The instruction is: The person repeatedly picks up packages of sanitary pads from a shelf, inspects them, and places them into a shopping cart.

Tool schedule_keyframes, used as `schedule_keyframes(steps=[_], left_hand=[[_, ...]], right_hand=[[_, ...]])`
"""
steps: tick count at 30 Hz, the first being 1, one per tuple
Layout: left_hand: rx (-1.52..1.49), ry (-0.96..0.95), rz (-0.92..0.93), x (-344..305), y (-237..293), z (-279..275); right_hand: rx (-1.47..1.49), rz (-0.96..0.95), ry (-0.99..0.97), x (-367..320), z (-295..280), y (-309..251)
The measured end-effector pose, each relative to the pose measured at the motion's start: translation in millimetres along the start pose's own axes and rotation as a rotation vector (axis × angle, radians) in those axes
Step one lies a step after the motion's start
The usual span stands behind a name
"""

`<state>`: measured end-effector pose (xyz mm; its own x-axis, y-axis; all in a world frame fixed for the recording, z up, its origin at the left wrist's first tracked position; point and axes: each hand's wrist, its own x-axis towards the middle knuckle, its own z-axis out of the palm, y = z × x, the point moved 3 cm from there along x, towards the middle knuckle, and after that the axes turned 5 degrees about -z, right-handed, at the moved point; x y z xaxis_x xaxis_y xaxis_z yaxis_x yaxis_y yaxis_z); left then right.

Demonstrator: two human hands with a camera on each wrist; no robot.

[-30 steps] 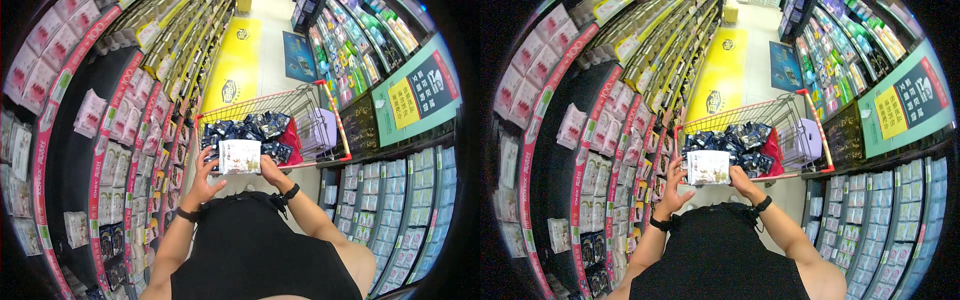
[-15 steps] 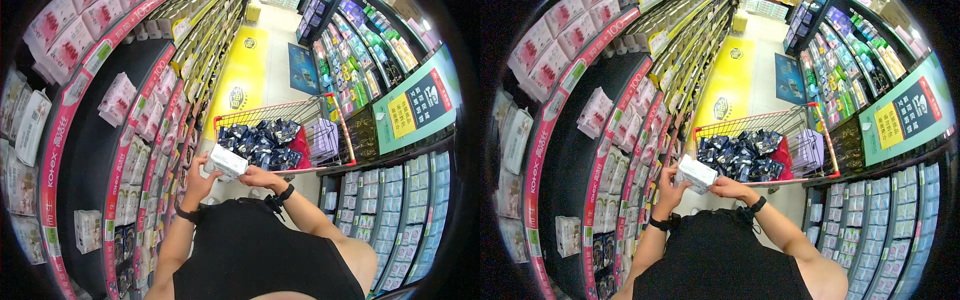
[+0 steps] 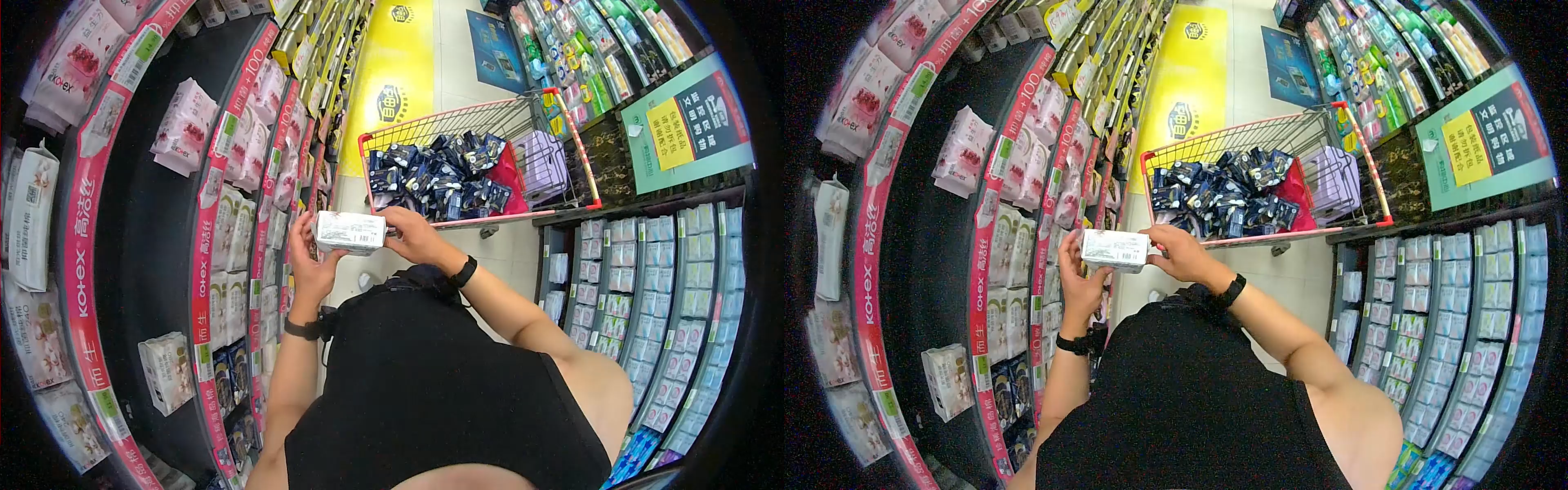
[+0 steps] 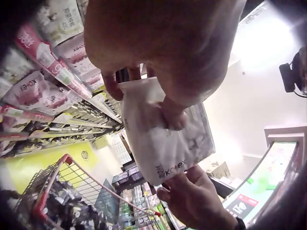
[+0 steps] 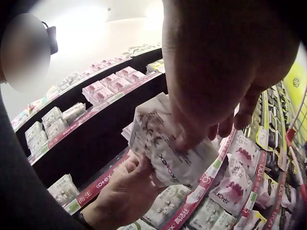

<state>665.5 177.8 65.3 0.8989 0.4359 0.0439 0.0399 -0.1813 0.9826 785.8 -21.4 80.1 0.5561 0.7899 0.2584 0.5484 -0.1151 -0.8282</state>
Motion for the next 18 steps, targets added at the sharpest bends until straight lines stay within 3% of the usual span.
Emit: schedule_keyframes(steps=[1, 2, 4, 7, 9, 10, 11, 12, 16, 17, 18], left_hand=[[0.043, -0.025, -0.017, 0, -1, -3], [0.314, -0.07, 0.077, 2, -8, -7], [0.093, 0.003, -0.015, 0, -15, -2], [-0.158, 0.027, -0.079, 0, -19, 16], [-0.22, 0.014, -0.137, 0, -14, 28], [-0.041, 0.03, -0.034, 1, -30, 33], [-0.054, -0.019, -0.032, 5, -28, 36], [-0.063, -0.063, -0.028, 9, -24, 38], [-0.165, -0.198, -0.09, 28, -28, 46], [-0.186, -0.252, -0.119, 34, -28, 56], [-0.21, -0.262, -0.154, 37, -22, 69]], right_hand=[[-0.035, -0.031, 0.002, 0, 2, 3], [0.013, -0.036, 0.026, 1, 4, 9], [0.097, -0.04, 0.084, 1, 5, 21], [0.286, 0.269, -0.046, 8, -15, -6], [0.233, 0.224, -0.138, 6, -15, -2], [0.259, 0.24, -0.161, 4, -16, 2], [0.286, 0.249, -0.188, 3, -18, 6], [0.349, 0.256, -0.119, 1, -21, 14], [0.047, 0.185, -0.175, -6, -50, 73], [0.328, 0.243, -0.111, -4, -73, 76], [0.394, 0.264, -0.09, -10, -72, 102]])
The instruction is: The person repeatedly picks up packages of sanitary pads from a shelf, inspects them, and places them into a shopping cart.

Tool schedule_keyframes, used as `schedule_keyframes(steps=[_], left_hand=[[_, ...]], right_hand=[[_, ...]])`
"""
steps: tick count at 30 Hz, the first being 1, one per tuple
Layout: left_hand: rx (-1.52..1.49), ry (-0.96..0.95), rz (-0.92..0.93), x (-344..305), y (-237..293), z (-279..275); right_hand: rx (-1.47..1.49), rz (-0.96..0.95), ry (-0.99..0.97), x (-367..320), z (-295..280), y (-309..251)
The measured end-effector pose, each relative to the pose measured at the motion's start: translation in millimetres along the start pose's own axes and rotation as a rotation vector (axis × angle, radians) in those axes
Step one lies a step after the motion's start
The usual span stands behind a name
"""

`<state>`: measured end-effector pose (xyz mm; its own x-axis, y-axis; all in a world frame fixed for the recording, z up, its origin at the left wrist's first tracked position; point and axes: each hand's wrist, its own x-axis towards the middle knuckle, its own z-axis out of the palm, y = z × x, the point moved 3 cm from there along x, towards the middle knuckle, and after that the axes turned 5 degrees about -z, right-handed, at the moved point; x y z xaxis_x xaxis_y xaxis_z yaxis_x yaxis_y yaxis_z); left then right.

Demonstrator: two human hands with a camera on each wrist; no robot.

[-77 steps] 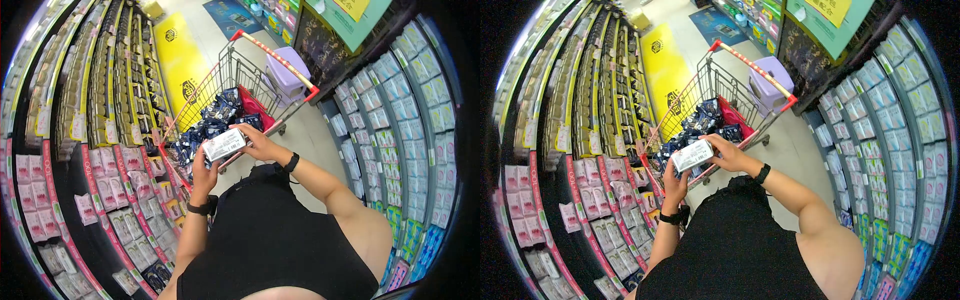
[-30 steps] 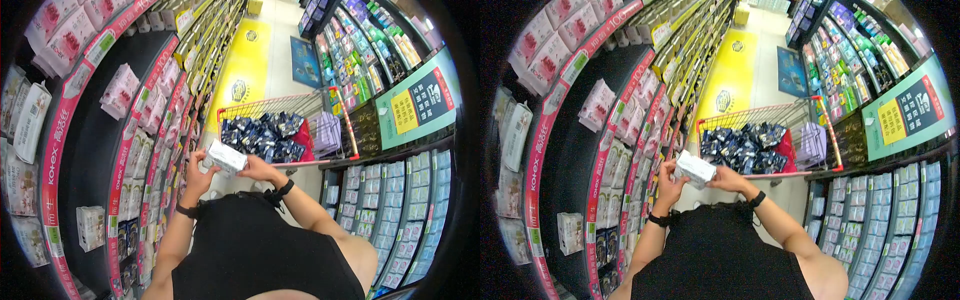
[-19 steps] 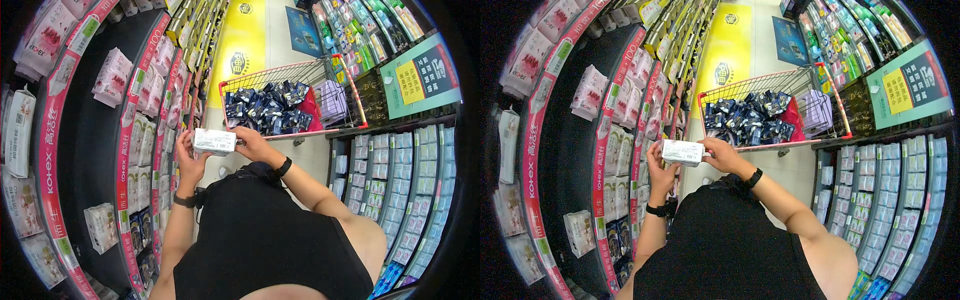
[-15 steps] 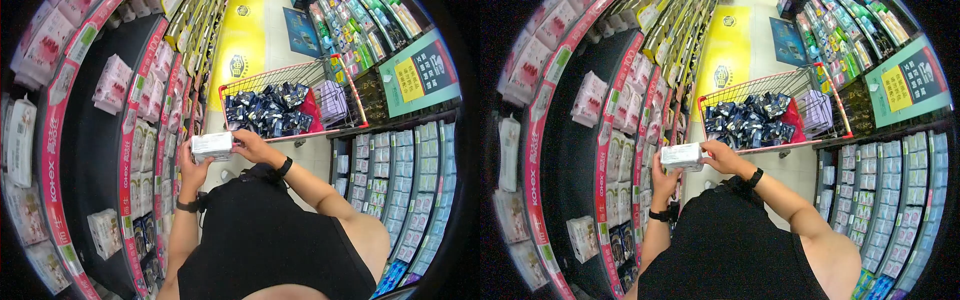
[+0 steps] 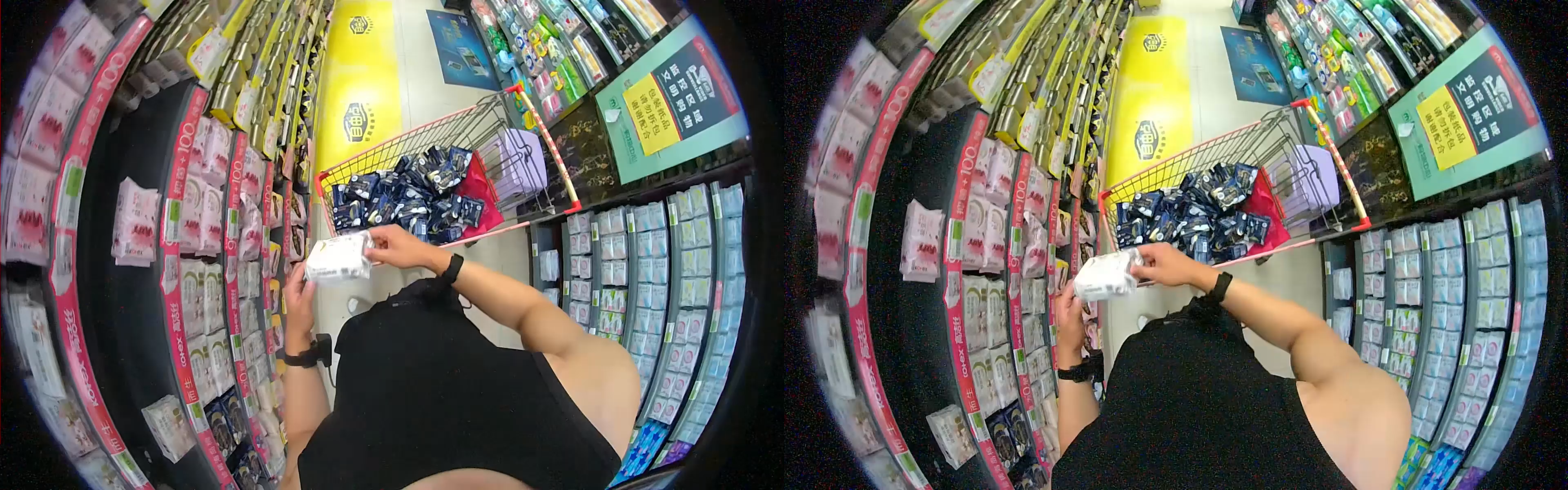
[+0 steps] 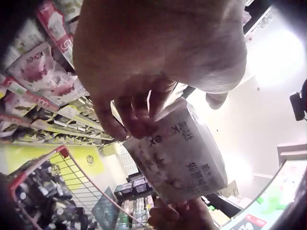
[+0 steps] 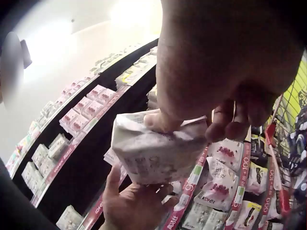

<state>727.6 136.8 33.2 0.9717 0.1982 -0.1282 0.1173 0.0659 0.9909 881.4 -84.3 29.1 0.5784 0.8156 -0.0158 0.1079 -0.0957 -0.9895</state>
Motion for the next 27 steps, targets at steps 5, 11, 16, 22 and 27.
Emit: schedule_keyframes(steps=[5, 11, 16, 22, 27], left_hand=[[0.186, -0.107, 0.065, 40, 13, 67], [-0.006, -0.347, -0.138, 85, -8, 158], [0.256, -0.512, -0.154, 129, -27, 241], [0.416, -0.843, -0.227, 157, -18, 334], [0.627, -1.059, -0.069, 153, -3, 380]], right_hand=[[0.318, 0.077, 0.15, -17, -61, 16], [0.556, 0.399, 0.275, -57, -134, 77], [0.816, 0.629, 0.429, -126, -189, 103], [1.216, 0.355, 0.406, -203, -233, 115], [1.136, 0.309, 0.435, -196, -235, 113]])
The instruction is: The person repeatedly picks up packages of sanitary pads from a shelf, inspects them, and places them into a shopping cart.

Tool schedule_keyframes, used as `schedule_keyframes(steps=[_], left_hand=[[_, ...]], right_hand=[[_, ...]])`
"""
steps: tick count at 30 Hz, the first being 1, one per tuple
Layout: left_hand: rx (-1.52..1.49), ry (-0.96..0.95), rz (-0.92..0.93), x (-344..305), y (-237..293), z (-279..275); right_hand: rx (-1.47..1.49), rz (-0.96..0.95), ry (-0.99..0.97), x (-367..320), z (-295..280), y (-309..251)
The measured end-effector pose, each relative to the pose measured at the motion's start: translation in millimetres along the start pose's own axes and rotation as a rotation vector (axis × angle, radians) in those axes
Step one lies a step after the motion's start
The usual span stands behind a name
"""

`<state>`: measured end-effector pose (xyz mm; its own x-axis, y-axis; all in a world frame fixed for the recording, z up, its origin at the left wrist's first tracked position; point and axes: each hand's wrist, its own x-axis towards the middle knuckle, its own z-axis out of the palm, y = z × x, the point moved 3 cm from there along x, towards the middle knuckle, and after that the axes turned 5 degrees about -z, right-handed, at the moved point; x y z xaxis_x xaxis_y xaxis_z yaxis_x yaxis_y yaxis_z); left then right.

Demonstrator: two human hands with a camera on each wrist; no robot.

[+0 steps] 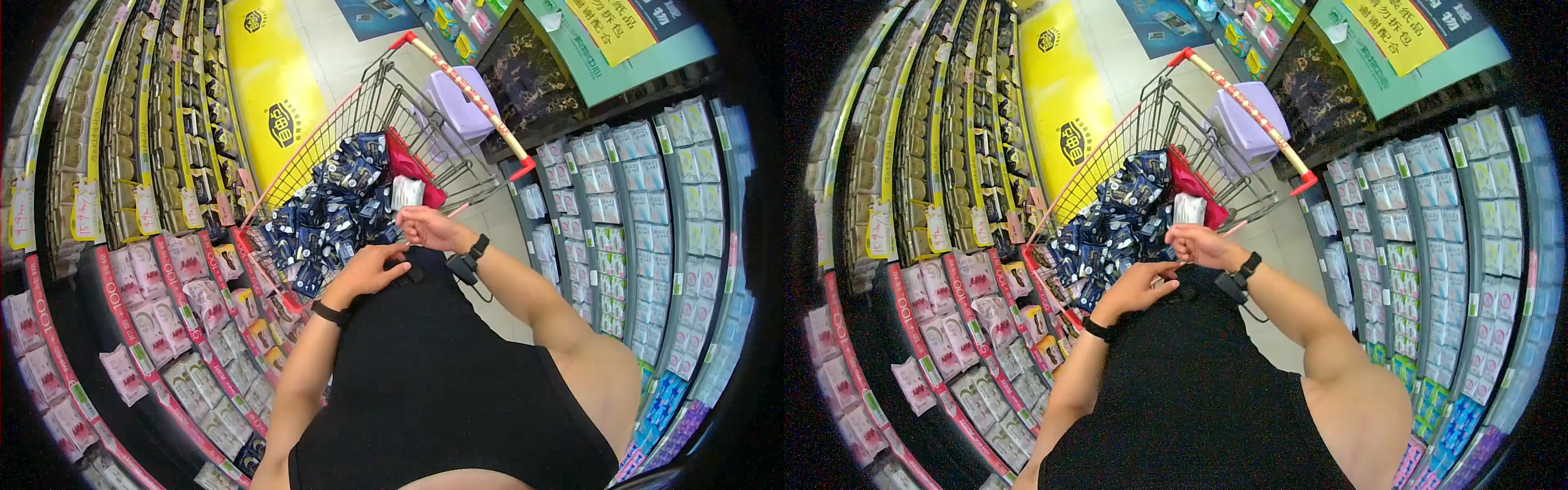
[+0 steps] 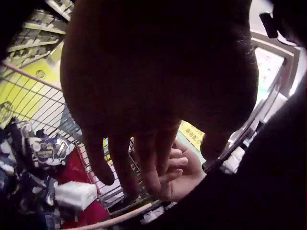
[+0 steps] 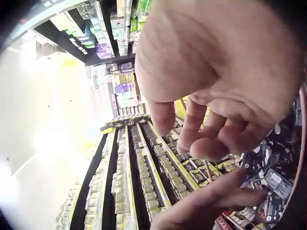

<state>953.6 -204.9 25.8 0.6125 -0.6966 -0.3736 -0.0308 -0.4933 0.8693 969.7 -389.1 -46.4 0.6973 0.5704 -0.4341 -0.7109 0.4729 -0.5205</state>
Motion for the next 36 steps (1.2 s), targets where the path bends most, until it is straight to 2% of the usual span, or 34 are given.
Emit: schedule_keyframes(steps=[4, 6, 9, 12, 14, 16, 19, 22, 23, 27, 31, 34, 35, 36], left_hand=[[0.043, 0.141, -0.056, -6, -6, -6], [0.077, 0.203, -0.138, -20, -8, -8], [0.017, 0.321, -0.231, -46, -37, -3], [-0.051, 0.39, -0.307, -72, -37, -2], [-0.08, 0.498, -0.253, -88, -42, 6], [-0.096, 0.543, -0.296, -103, -47, 14], [-0.207, 0.671, -0.304, -128, -62, 29], [-0.17, 0.73, -0.365, -160, -55, 37], [-0.188, 0.779, -0.329, -168, -56, 42], [-0.161, 0.884, -0.411, -204, -62, 57], [-0.171, 0.947, -0.47, -238, -70, 75], [-0.233, 0.952, -0.444, -259, -85, 92], [-0.165, 0.973, -0.418, -267, -88, 95], [-0.147, 0.97, -0.416, -277, -91, 96]], right_hand=[[0.001, -0.009, -0.107, 26, 29, 11], [-0.077, 0.035, -0.088, 46, 35, 24], [-0.238, 0.061, -0.205, 72, 56, 38], [-0.308, 0.179, -0.234, 102, 61, 65], [-0.353, 0.331, -0.326, 112, 76, 65], [-0.425, 0.328, -0.43, 119, 101, 64], [-0.43, 0.366, -0.458, 134, 132, 72], [-0.376, 0.36, -0.531, 149, 164, 85], [-0.403, 0.367, -0.54, 151, 179, 90], [-0.508, 0.367, -0.617, 142, 225, 121], [-0.806, 0.235, -0.885, 122, 289, 134], [-1.002, -0.045, -1.085, 116, 344, 143], [-1.199, -0.247, -1.116, 108, 376, 136], [-1.249, -0.351, -1.156, 102, 404, 133]])
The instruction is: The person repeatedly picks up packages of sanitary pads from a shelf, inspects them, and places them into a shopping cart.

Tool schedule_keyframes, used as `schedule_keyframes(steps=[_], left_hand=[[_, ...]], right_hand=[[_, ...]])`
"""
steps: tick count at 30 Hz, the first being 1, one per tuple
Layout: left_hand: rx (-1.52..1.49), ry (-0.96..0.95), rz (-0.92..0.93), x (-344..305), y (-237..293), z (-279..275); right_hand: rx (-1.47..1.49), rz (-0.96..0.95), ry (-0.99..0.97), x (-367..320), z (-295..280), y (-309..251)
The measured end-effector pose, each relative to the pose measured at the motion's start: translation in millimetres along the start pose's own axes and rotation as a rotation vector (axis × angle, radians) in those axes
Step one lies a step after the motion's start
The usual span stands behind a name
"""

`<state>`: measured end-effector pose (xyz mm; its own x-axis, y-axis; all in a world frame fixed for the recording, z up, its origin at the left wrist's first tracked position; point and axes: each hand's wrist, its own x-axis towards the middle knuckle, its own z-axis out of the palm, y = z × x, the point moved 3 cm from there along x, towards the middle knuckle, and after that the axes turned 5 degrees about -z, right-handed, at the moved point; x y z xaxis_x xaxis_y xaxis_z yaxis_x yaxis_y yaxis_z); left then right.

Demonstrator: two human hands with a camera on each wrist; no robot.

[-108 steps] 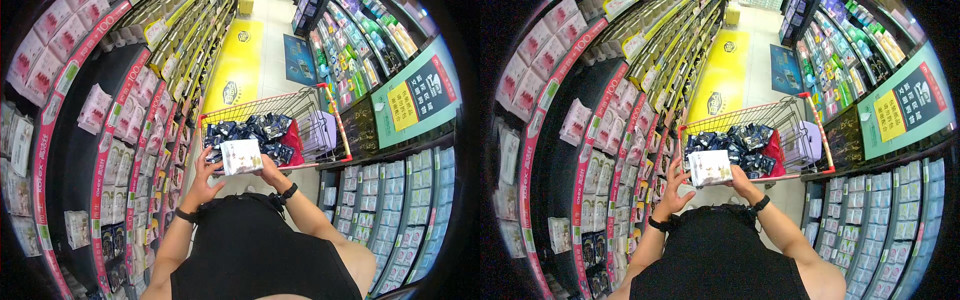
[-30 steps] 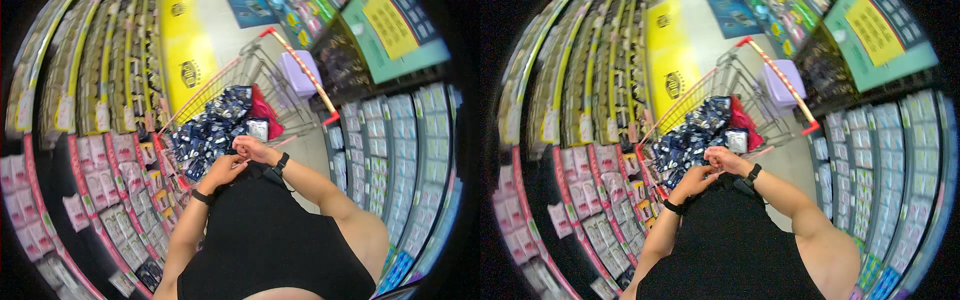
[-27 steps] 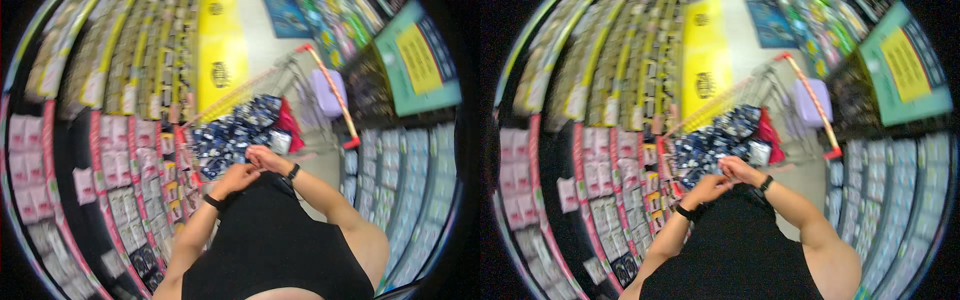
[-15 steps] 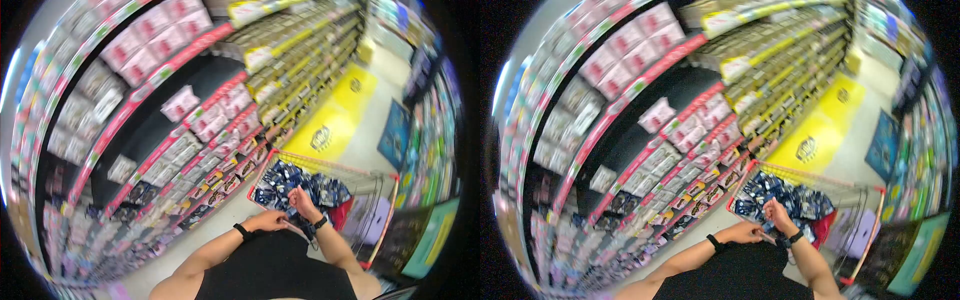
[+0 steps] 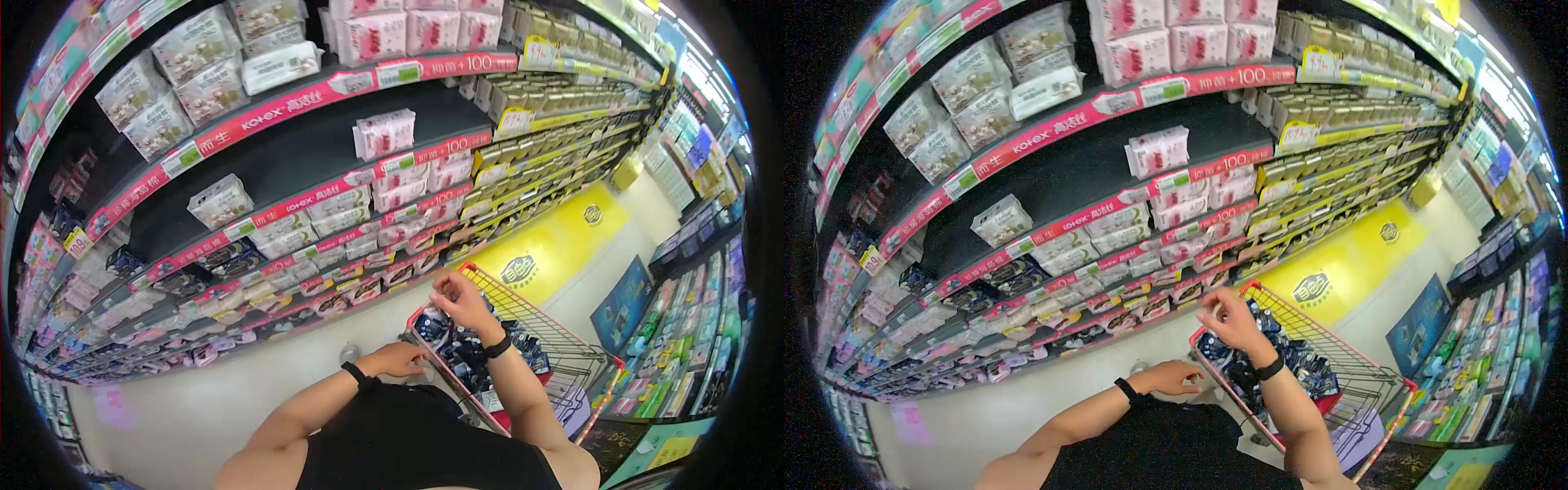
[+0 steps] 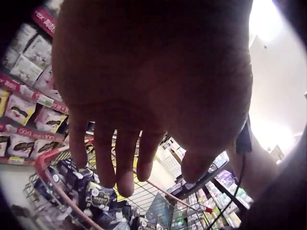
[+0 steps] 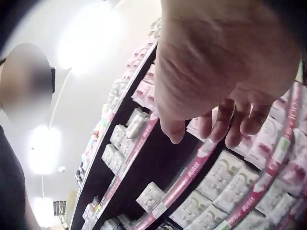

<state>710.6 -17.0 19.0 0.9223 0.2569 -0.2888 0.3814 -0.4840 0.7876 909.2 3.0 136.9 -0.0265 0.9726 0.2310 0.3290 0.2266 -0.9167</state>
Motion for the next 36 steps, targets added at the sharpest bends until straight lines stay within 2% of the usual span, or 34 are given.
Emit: schedule_keyframes(steps=[2, 6, 8, 10, 13, 16, 18, 22, 26, 31, 34, 36], left_hand=[[0.029, -0.002, 0.015, -14, -9, -18], [0.059, 0.061, 0.058, -53, -41, -62], [-0.013, 0.14, 0.04, -78, -66, -79], [-0.044, 0.214, 0.038, -102, -97, -96], [-0.169, 0.279, 0.012, -137, -135, -111], [-0.196, 0.262, -0.063, -167, -158, -129], [-0.219, 0.337, -0.049, -181, -176, -140], [-0.257, 0.351, -0.045, -186, -219, -137], [-0.161, 0.274, -0.029, -185, -213, -139], [-0.17, 0.203, -0.067, -166, -210, -127], [-0.176, 0.225, -0.024, -158, -202, -123], [-0.168, 0.239, -0.035, -159, -195, -123]], right_hand=[[-0.159, -0.264, 0.047, 48, -1, -56], [-0.382, -0.526, 0.147, 132, 12, -161], [-0.535, -0.724, 0.217, 171, 28, -216], [-0.662, -0.858, 0.287, 210, 46, -256], [-0.912, -0.872, 0.388, 256, 75, -294], [-1.155, -0.886, 0.373, 284, 82, -306], [-1.224, -0.86, 0.361, 298, 79, -312], [-1.129, -0.85, 0.305, 317, 83, -315], [-1.132, -0.802, 0.282, 337, 67, -292], [-1.137, -0.931, 0.38, 313, 62, -302], [-1.184, -0.916, 0.624, 262, 60, -293], [-0.854, -0.72, 0.663, 210, 62, -244]])
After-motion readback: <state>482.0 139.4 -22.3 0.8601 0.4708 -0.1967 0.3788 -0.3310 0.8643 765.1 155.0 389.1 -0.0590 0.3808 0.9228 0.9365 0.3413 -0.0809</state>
